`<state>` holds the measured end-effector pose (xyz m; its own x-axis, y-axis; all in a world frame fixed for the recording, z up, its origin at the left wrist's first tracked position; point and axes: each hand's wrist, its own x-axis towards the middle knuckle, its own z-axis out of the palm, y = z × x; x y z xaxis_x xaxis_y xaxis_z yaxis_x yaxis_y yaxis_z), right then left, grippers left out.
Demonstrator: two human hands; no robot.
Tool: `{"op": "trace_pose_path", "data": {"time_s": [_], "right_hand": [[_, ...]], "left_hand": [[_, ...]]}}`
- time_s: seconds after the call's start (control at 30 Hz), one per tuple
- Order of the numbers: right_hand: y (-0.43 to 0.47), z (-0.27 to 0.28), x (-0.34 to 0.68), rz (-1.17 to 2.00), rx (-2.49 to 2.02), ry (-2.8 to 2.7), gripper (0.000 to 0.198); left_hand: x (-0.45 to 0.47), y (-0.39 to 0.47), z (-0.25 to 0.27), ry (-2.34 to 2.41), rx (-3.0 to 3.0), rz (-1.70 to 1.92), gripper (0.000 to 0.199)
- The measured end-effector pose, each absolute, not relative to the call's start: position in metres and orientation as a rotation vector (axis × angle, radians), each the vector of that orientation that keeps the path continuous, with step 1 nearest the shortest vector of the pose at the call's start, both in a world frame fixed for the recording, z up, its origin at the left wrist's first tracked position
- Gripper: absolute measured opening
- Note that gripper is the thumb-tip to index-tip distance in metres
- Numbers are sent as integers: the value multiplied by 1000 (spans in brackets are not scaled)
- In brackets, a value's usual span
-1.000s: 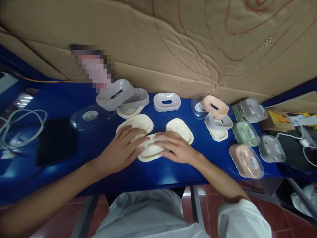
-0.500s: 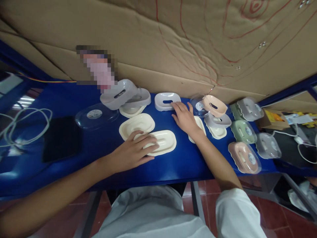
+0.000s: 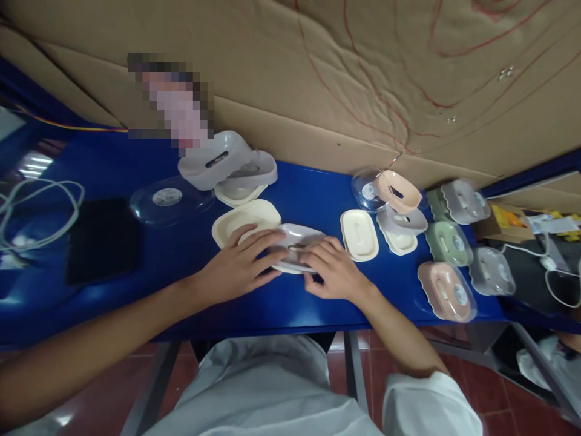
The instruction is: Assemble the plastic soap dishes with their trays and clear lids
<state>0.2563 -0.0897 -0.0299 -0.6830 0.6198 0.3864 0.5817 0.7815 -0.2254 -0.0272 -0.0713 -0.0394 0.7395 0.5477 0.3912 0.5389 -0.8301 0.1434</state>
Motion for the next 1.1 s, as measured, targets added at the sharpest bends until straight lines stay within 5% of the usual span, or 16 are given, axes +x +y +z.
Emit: {"op": "trace_pose_path", "data": {"time_s": [0.33,0.6,0.87,1.1], "right_hand": [[-85,-35,263,86,-871,-2709,36],[-9,-18,327,-398,-1944,-1977,57],[10,-25,347,-436,-1934,-1913,58],[-37,12,316,253,-1353,-2284,49]], "left_hand": [[-28,-69,-41,872,2938,644,22],[-27,-68,-37,873,2933,687,19],[-30,-66,-37,833,2839,685,23],[-29,-63,-42,960,2731,858,52]]}}
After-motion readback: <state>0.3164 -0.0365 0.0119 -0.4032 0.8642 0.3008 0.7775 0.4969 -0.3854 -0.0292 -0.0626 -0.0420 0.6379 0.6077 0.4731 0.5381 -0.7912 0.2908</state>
